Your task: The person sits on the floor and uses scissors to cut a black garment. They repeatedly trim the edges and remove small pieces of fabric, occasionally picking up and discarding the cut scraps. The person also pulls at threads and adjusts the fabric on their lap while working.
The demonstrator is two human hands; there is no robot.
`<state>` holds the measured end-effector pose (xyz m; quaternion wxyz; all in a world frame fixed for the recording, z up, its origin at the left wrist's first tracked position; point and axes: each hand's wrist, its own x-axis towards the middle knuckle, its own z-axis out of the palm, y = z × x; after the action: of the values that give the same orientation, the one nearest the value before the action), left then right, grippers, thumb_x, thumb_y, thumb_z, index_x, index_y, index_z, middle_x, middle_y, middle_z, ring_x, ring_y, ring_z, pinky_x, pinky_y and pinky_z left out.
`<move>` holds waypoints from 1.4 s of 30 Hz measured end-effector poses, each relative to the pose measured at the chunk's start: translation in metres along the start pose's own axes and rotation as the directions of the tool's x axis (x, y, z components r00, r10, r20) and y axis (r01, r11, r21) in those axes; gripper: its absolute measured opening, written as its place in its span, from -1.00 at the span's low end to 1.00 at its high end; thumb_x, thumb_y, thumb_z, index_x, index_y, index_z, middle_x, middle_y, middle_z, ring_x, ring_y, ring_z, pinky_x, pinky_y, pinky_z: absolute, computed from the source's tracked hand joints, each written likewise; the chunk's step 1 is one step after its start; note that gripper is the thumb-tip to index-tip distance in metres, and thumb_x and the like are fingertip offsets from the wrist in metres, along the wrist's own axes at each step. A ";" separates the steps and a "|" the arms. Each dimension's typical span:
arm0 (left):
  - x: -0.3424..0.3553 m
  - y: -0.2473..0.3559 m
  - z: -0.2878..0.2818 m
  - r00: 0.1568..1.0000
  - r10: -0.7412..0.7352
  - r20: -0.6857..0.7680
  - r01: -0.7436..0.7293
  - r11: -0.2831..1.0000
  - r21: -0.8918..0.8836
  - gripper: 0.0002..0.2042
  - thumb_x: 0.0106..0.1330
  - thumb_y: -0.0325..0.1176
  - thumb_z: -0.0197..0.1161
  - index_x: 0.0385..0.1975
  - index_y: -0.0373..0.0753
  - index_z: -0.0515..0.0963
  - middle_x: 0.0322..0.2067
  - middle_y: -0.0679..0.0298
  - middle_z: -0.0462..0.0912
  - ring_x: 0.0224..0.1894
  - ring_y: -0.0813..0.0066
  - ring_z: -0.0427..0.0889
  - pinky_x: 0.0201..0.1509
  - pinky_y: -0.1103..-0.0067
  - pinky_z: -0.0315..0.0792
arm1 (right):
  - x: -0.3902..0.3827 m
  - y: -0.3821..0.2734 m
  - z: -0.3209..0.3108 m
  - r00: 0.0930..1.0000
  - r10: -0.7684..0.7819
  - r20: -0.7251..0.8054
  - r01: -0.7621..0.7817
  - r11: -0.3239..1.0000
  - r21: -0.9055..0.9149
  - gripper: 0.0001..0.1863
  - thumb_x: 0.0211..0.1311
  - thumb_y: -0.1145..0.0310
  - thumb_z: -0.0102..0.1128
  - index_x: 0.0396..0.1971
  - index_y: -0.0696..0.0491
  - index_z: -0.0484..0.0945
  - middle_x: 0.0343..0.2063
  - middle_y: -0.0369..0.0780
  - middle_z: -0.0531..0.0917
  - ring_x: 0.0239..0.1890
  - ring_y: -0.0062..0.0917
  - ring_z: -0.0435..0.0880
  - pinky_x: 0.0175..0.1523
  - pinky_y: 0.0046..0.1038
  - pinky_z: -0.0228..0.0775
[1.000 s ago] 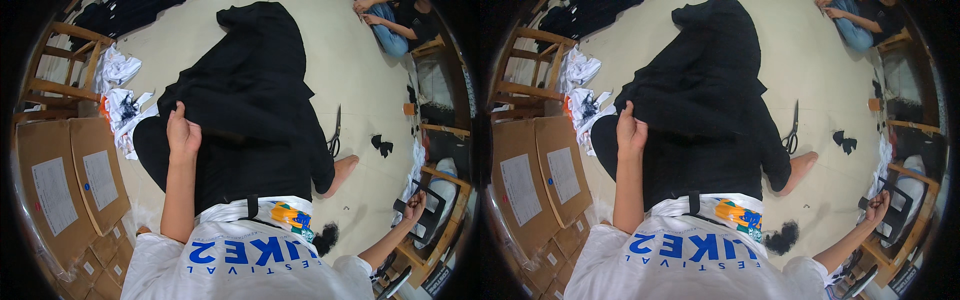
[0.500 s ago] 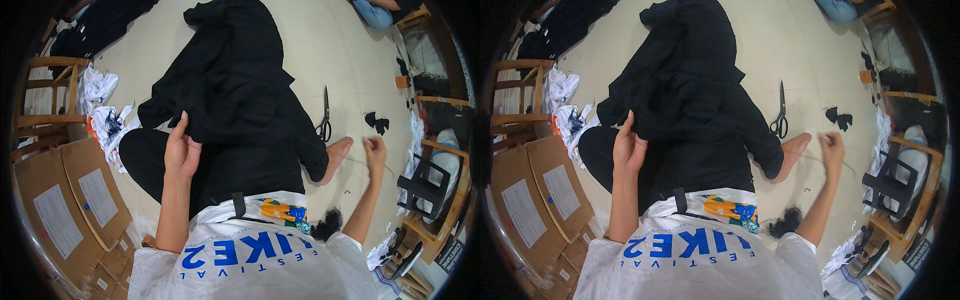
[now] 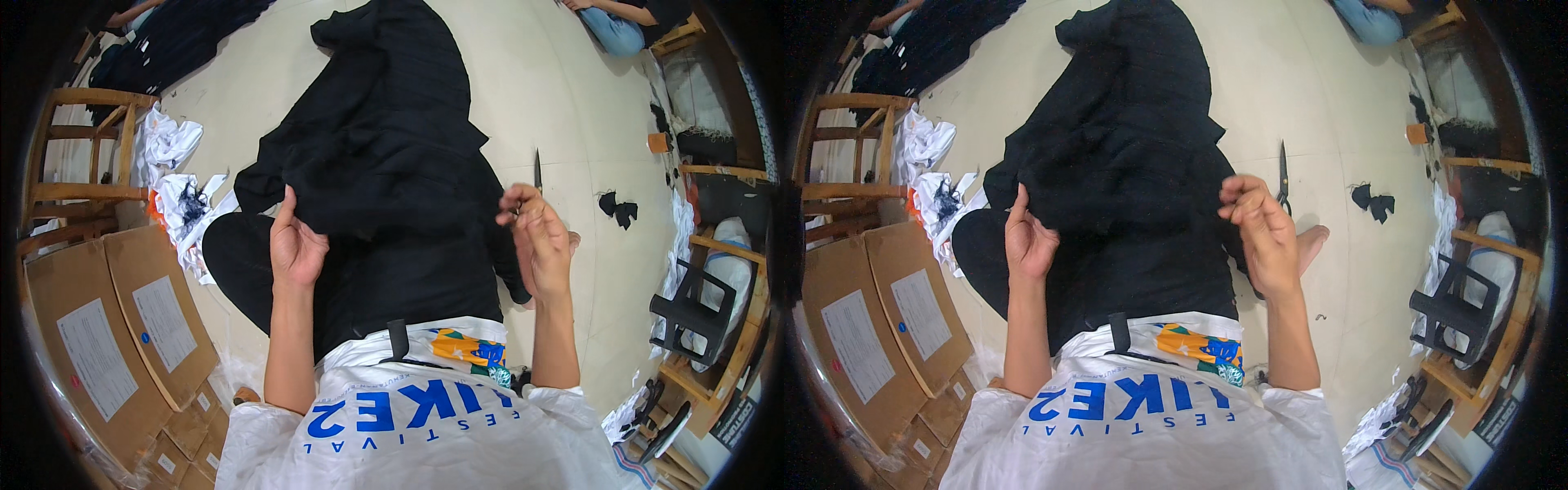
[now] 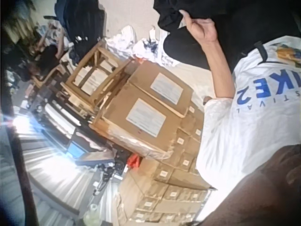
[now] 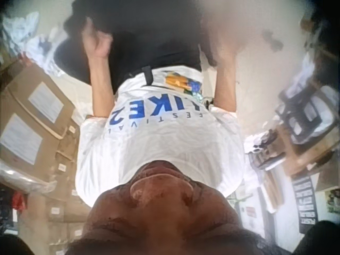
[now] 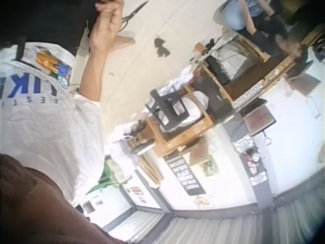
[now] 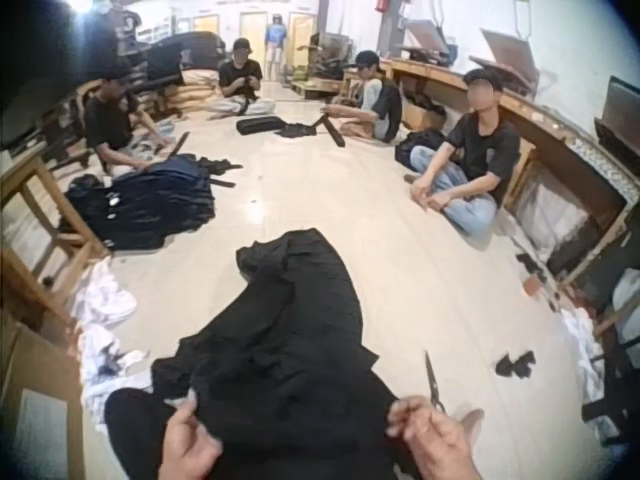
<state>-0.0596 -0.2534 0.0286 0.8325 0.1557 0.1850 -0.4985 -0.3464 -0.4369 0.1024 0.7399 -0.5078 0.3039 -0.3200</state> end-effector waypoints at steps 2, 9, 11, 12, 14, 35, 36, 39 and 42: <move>0.006 0.002 -0.006 0.998 0.041 -0.039 -0.041 0.999 0.012 -0.65 0.57 -0.28 0.13 0.21 -0.35 0.51 0.18 0.06 0.63 0.22 0.16 0.64 0.33 0.27 0.55 | 0.010 0.006 0.013 0.996 -0.014 -0.086 0.040 0.948 0.315 -0.72 0.60 0.16 0.01 -0.26 0.04 0.53 0.03 -0.15 0.64 0.04 -0.36 0.63 0.29 -0.21 0.37; 0.009 0.022 -0.003 0.977 0.210 -0.047 -0.205 0.974 0.101 -0.69 0.54 -0.29 0.19 0.13 -0.33 0.56 0.17 0.10 0.64 0.23 0.21 0.60 0.38 0.33 0.46 | 0.039 -0.018 0.013 0.990 -0.126 -0.066 0.142 0.900 0.411 -0.72 0.59 0.21 0.04 -0.35 0.05 0.46 -0.52 -0.32 0.43 -0.45 -0.53 0.50 -0.22 -0.20 0.48; 0.010 0.022 0.001 0.963 0.243 -0.115 -0.217 0.954 0.205 -0.67 0.52 -0.27 0.22 0.13 -0.34 0.55 0.16 0.10 0.65 0.22 0.21 0.60 0.41 0.30 0.41 | 0.037 -0.010 0.020 0.935 -0.337 -0.113 0.227 0.809 -0.542 -0.68 0.54 0.22 0.11 -0.42 0.10 0.46 -0.56 -0.24 0.46 -0.50 -0.46 0.48 -0.32 -0.19 0.41; 0.010 0.022 0.003 0.955 0.277 -0.102 -0.244 0.935 0.257 -0.68 0.52 -0.27 0.22 0.13 -0.34 0.56 0.16 0.10 0.65 0.22 0.21 0.61 0.40 0.30 0.42 | 0.035 -0.006 0.024 0.907 -0.420 -0.007 0.192 0.431 -0.882 -0.66 0.51 0.23 0.14 -0.45 0.13 0.46 -0.58 -0.20 0.47 -0.53 -0.42 0.47 -0.38 -0.19 0.38; 0.010 0.023 0.006 0.939 0.322 -0.118 -0.270 0.907 0.324 -0.69 0.52 -0.28 0.21 0.12 -0.34 0.56 0.16 0.10 0.65 0.21 0.20 0.61 0.40 0.29 0.42 | 0.030 -0.001 0.031 0.958 -0.248 0.143 0.188 0.171 -0.967 -0.65 0.47 0.25 0.19 -0.50 0.16 0.47 -0.60 -0.12 0.50 -0.54 -0.34 0.46 -0.38 -0.25 0.36; 0.006 0.113 0.010 0.859 0.496 -0.125 -0.411 0.815 0.407 -0.75 0.60 -0.33 0.05 -0.04 -0.41 0.55 -0.06 0.04 0.70 0.00 0.17 0.72 0.21 0.27 0.62 | -0.089 -0.120 -0.381 0.670 -0.049 -0.741 -0.249 0.925 -0.287 -0.75 0.26 0.34 0.31 -0.55 -0.14 0.40 -0.66 -0.50 0.25 -0.66 -0.78 0.17 -0.53 -0.59 -0.04; 0.008 0.094 0.011 0.873 0.477 -0.097 -0.399 0.815 0.420 -0.74 0.60 -0.33 0.06 -0.02 -0.42 0.55 -0.06 0.04 0.71 0.01 0.17 0.72 0.21 0.27 0.62 | -0.097 -0.125 -0.401 0.667 -0.058 -0.743 -0.249 0.923 -0.295 -0.79 0.27 0.33 0.31 -0.51 -0.12 0.45 -0.66 -0.49 0.26 -0.66 -0.78 0.19 -0.53 -0.59 -0.01; 0.005 0.033 0.013 0.996 0.007 -0.090 0.005 0.992 0.125 -0.72 0.56 -0.34 0.11 0.06 -0.41 0.56 0.01 0.01 0.71 0.03 0.21 0.73 0.18 0.32 0.66 | -0.101 -0.125 -0.411 0.545 -0.181 -0.819 -0.253 0.895 -0.366 -0.88 0.31 0.28 0.33 -0.36 -0.05 0.57 -0.65 -0.48 0.28 -0.63 -0.76 0.26 -0.52 -0.60 0.09; -0.011 -0.004 0.016 0.978 -0.007 -0.208 0.040 0.988 0.151 -0.71 0.55 -0.31 0.12 0.08 -0.38 0.57 0.02 0.04 0.72 0.02 0.23 0.74 0.14 0.33 0.68 | -0.074 -0.096 -0.347 0.699 -0.228 -0.678 -0.302 0.765 -0.569 -0.85 0.36 0.25 0.32 -0.27 -0.01 0.62 -0.59 -0.47 0.39 -0.57 -0.77 0.33 -0.46 -0.63 0.16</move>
<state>-0.0657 -0.2536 0.0476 0.7881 0.2687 0.2333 -0.5023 -0.6762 -0.5990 0.0989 0.3489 -0.5571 0.6670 -0.3508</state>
